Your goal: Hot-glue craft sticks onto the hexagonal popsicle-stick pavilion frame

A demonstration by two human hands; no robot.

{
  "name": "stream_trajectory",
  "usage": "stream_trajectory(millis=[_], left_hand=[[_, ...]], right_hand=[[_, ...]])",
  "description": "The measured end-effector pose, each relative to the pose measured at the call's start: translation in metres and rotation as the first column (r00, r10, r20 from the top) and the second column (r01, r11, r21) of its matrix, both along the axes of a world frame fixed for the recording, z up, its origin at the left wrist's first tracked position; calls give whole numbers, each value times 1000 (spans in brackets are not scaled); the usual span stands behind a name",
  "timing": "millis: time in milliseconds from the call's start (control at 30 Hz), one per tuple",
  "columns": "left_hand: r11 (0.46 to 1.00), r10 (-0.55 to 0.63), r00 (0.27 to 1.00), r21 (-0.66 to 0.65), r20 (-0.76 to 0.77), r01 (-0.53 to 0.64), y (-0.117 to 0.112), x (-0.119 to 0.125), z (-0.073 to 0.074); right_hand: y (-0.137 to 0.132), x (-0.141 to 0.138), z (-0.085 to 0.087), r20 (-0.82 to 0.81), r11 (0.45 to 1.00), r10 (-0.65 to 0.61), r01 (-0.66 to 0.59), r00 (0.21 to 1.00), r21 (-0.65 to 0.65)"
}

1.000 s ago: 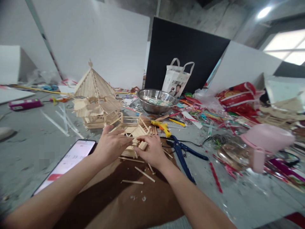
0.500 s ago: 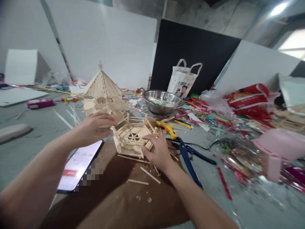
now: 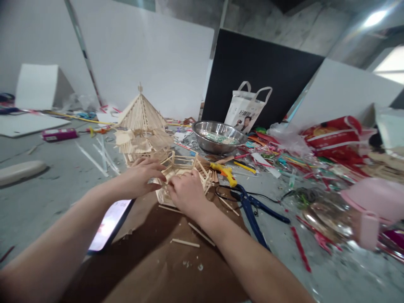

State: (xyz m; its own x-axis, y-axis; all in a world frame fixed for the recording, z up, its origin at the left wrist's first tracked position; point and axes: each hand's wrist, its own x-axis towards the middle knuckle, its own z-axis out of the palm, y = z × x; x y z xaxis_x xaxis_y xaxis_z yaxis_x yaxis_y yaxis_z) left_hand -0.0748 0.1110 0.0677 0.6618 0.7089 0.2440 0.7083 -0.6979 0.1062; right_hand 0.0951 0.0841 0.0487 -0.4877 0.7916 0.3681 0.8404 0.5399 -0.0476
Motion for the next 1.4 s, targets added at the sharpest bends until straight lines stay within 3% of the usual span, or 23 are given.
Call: stream_trajectory(millis=[1067,1267,1400], left_hand=[[999,12,1000,-40,-10,-13,2,3,-2],[998,16,1000,-63,-13,-16,3,3,-1],[998,3,1000,-65,-9,-3,3,2,-1]], right_hand=[[1,0,-5,-69,999,15,-17,997,-27],[0,2,-5,-139,997,60,-65,989,-33],[-3,6,-1,-306,989,112,-135,946,-57]])
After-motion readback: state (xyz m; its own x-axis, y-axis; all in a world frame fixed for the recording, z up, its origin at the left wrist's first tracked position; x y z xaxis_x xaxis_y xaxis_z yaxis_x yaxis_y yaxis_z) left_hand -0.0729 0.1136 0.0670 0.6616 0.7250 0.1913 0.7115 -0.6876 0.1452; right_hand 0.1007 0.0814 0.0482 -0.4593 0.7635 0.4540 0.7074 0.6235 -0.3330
